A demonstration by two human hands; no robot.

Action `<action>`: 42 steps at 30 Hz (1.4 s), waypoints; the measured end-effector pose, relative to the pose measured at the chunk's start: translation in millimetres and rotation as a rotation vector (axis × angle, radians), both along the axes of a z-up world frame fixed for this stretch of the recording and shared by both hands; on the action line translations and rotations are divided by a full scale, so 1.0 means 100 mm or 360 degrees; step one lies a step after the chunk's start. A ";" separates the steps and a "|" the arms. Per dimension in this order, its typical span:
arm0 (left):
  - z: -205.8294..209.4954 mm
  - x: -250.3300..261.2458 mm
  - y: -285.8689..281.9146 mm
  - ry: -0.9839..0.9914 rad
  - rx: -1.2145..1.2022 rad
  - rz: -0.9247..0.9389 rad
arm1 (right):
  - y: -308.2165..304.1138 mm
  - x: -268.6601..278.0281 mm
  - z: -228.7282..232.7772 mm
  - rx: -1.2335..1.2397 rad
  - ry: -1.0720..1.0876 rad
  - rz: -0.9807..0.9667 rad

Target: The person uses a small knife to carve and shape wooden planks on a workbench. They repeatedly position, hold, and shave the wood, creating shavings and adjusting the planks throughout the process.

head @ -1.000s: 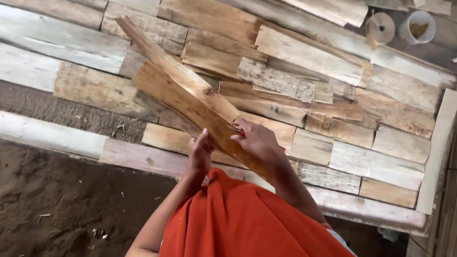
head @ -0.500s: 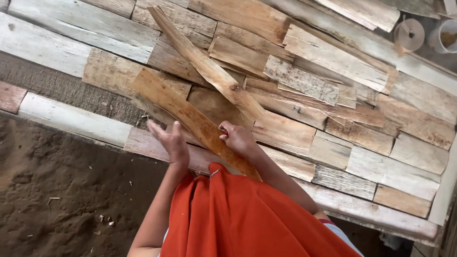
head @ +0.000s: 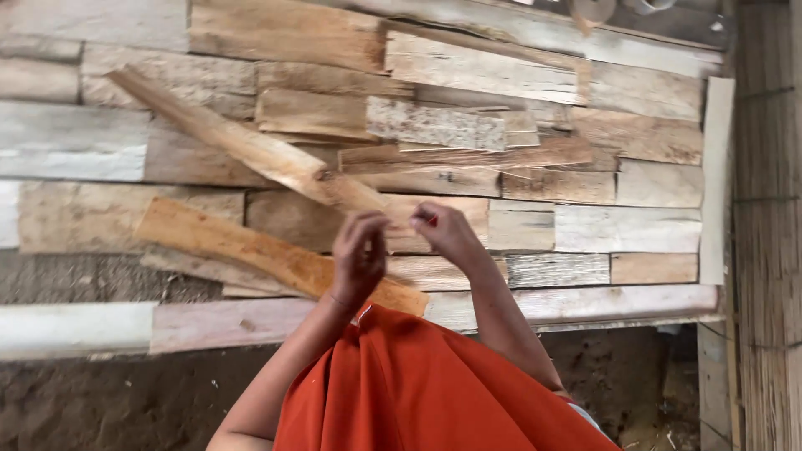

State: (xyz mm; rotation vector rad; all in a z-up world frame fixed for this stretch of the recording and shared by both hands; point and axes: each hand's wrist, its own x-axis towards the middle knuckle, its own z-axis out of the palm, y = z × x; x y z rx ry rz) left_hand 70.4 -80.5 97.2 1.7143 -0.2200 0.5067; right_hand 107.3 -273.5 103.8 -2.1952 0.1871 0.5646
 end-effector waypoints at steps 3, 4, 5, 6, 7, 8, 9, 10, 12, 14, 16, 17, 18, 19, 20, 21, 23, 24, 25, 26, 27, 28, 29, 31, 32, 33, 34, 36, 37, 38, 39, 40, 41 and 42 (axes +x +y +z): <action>-0.39 0.17 -0.61 0.0493 -0.0378 -0.0386 | -0.35 0.22 -0.09 0.0148 -0.0147 -0.0519; -0.41 0.23 -0.74 0.0492 -0.0383 -0.0398 | -0.44 0.28 -0.19 0.0141 -0.0151 -0.0530; -0.43 0.29 -0.86 0.0920 -0.0750 -0.0481 | -0.53 0.33 -0.28 0.0249 -0.0175 -0.0688; -0.46 0.37 -0.95 0.1346 -0.1107 -0.0551 | -0.58 0.41 -0.39 0.0369 -0.0199 -0.0836; -0.51 0.46 -1.02 0.1343 -0.1103 -0.0554 | -0.68 0.46 -0.56 0.0373 -0.0204 -0.0839; -0.57 0.56 -1.06 0.1505 -0.1351 -0.0460 | -0.76 0.53 -0.72 0.0023 -0.0422 -0.0702; -0.62 0.66 -1.11 0.1661 -0.1602 -0.0360 | -0.84 0.60 -0.89 -0.0325 -0.0637 -0.0557; -0.72 0.72 -1.15 0.1652 -0.1596 -0.0350 | -0.76 0.65 -0.76 -0.0312 -0.0641 -0.0551; -0.93 0.84 -1.24 0.1639 -0.1831 -0.0196 | -0.62 0.74 -0.49 -0.0605 -0.0476 -0.0197; -0.93 0.93 -1.29 0.1571 -0.1881 -0.0008 | -0.50 0.88 -0.21 -0.0644 -0.0345 -0.0026; -0.90 0.99 -1.32 0.1503 -0.1930 0.0176 | -0.46 1.00 -0.09 -0.0687 -0.0212 0.0145; -0.87 1.02 -1.32 0.1461 -0.1978 0.0248 | -0.48 1.06 -0.11 -0.0693 -0.0146 0.0216; -0.84 1.03 -1.32 0.1415 -0.2031 0.0325 | -0.49 1.11 -0.13 -0.0701 -0.0080 0.0293; -0.90 1.06 -1.34 0.1413 -0.2030 0.0337 | -0.51 1.13 -0.16 -0.0695 -0.0078 0.0302; -0.96 1.08 -1.36 0.1436 -0.2062 0.0362 | -0.54 1.15 -0.18 -0.0712 -0.0079 0.0340; -1.01 1.09 -1.38 0.1458 -0.2094 0.0388 | -0.56 1.17 -0.20 -0.0728 -0.0081 0.0378; -0.72 1.16 -1.39 0.1464 -0.2137 0.0427 | -0.60 1.20 -0.24 -0.0721 -0.0084 0.0391; -0.57 1.19 -1.40 0.1467 -0.2177 0.0447 | -0.63 1.22 -0.26 -0.0718 -0.0095 0.0390; -0.63 1.20 -1.41 0.1472 -0.2180 0.0455 | -0.62 1.21 -0.24 -0.0718 -0.0088 0.0395; -0.69 1.22 -1.43 0.1497 -0.2147 0.0460 | -0.61 1.22 -0.21 -0.0747 -0.0088 0.0408; -0.74 1.24 -1.45 0.1522 -0.2114 0.0466 | -0.61 1.22 -0.18 -0.0776 -0.0088 0.0421; -0.74 1.27 -1.46 0.1523 -0.2113 0.0464 | -0.60 1.22 -0.16 -0.0776 -0.0087 0.0419; -0.73 1.29 -1.47 0.1523 -0.2131 0.0469 | -0.60 1.21 -0.13 -0.0777 -0.0097 0.0429; -0.68 1.35 -1.49 0.1525 -0.2150 0.0470 | -0.59 1.22 -0.10 -0.0780 -0.0107 0.0436; -0.63 1.38 -1.50 0.1564 -0.2158 0.0555 | -0.60 1.22 -0.11 -0.0778 -0.0097 0.0440; -0.57 1.41 -1.52 0.1602 -0.2165 0.0641 | -0.60 1.23 -0.11 -0.0776 -0.0087 0.0445; -0.65 1.44 -1.52 0.1602 -0.2164 0.0638 | -0.61 1.22 -0.14 -0.0777 -0.0089 0.0442; -0.79 1.49 -1.52 0.1722 -0.2018 0.0719 | -0.62 1.21 -0.20 -0.0788 -0.0103 0.0449; -0.76 1.50 -1.53 0.1726 -0.2017 0.0717 | -0.62 1.21 -0.19 -0.0788 -0.0101 0.0446; -0.73 1.51 -1.54 0.1731 -0.1997 0.0735 | -0.62 1.21 -0.18 -0.0794 -0.0107 0.0443; -0.70 1.53 -1.55 0.1736 -0.1978 0.0752 | -0.62 1.21 -0.18 -0.0799 -0.0113 0.0440; -0.67 1.53 -1.56 0.1738 -0.1979 0.0750 | -0.61 1.19 -0.14 -0.0801 -0.0113 0.0439; -0.64 1.53 -1.55 0.1747 -0.2003 0.0751 | -0.60 1.17 -0.11 -0.0808 -0.0116 0.0431; -0.60 1.54 -1.55 0.1755 -0.2028 0.0751 | -0.58 1.16 -0.07 -0.0814 -0.0121 0.0424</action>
